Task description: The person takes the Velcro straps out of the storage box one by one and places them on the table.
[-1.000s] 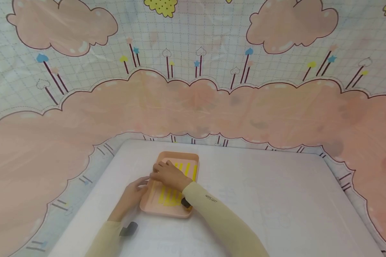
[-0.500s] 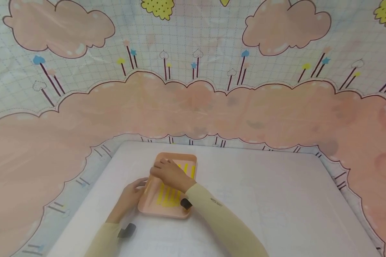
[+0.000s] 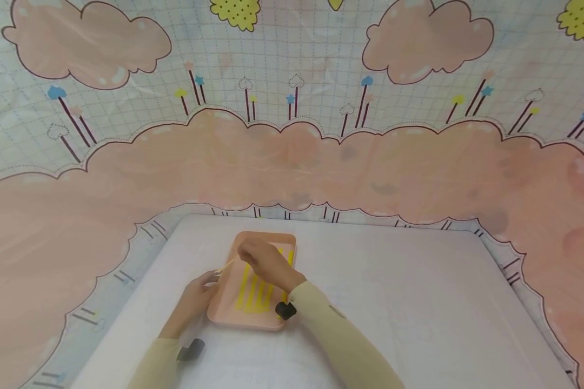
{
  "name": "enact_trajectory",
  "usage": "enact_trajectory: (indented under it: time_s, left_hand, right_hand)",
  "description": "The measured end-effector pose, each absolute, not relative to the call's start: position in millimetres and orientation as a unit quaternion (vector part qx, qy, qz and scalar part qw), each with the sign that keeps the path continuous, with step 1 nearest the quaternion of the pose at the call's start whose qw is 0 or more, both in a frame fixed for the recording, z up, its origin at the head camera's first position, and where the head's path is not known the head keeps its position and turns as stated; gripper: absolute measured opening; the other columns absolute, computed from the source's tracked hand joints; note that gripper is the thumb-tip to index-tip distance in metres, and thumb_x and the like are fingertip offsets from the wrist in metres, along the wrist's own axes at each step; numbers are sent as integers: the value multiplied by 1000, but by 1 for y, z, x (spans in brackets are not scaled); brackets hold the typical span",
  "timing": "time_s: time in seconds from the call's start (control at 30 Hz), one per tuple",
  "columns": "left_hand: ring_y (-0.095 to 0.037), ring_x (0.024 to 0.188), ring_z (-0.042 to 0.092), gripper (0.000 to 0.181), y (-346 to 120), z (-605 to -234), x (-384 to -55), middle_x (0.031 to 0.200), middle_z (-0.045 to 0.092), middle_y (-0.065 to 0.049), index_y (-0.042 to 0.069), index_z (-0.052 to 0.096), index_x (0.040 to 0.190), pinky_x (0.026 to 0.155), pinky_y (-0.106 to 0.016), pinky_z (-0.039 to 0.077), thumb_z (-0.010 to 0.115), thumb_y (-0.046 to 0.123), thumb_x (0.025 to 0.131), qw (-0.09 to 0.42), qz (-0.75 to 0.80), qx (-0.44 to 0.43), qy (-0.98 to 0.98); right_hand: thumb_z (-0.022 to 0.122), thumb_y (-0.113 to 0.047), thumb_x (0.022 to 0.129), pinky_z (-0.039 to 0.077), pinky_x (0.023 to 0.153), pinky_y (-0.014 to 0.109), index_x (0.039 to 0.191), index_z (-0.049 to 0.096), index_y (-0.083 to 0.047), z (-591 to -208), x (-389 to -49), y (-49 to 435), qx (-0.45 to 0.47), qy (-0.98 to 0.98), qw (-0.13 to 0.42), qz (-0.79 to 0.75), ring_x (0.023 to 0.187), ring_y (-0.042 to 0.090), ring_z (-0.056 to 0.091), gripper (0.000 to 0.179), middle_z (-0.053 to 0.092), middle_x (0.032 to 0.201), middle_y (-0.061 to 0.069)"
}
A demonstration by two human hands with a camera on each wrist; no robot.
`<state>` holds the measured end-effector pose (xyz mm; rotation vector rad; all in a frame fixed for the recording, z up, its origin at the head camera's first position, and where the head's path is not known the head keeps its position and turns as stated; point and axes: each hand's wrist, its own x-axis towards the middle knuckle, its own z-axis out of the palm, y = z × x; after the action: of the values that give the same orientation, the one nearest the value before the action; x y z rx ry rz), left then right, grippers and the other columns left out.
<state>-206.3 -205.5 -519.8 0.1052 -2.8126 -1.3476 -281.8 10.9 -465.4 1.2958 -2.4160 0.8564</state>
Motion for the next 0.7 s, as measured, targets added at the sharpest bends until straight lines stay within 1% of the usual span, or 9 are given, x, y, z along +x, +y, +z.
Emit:
enact_trajectory:
  time_s: [0.17, 0.23, 0.4, 0.53, 0.7]
  left_hand:
    - [-31, 99, 69, 41, -205, -519, -206, 124, 65, -22, 8, 57, 137, 84, -44, 56, 57, 9, 95, 15, -431, 32, -901]
    - [-31, 98, 69, 41, -205, -519, -205, 124, 65, -22, 8, 57, 137, 84, -44, 56, 57, 9, 95, 16, -432, 32, -901]
    - [-31, 99, 69, 42, -206, -520, -206, 125, 65, -21, 9, 56, 138, 84, -43, 56, 56, 12, 96, 9, -431, 39, -901]
    - [-30, 97, 69, 43, -206, -522, -207, 125, 66, -21, 9, 56, 138, 80, -41, 56, 57, 11, 95, 11, -433, 40, -900]
    - [-31, 95, 69, 42, -207, -524, -208, 123, 66, -21, 8, 57, 137, 79, -40, 56, 58, 10, 95, 19, -438, 33, -898]
  right_hand:
    - [64, -6, 93, 50, 76, 21, 96, 56, -12, -469, -281, 17, 417, -830, 144, 341, 83, 10, 56, 11, 62, 93, 0]
    - [65, -7, 93, 48, 72, 21, 97, 57, -12, -471, -280, 19, 399, -833, 145, 354, 80, 10, 55, 10, 62, 92, 0]
    - [65, -12, 93, 43, 66, 19, 104, 59, -11, -472, -276, 24, 344, -836, 123, 409, 76, 11, 52, 12, 64, 92, 1]
    - [65, -13, 93, 47, 69, 19, 109, 62, -9, -473, -274, 28, 307, -825, 105, 462, 80, 12, 56, 17, 66, 93, 4]
    - [65, -12, 93, 51, 70, 21, 110, 65, -7, -474, -273, 33, 269, -811, 106, 509, 82, 16, 62, 18, 68, 94, 7]
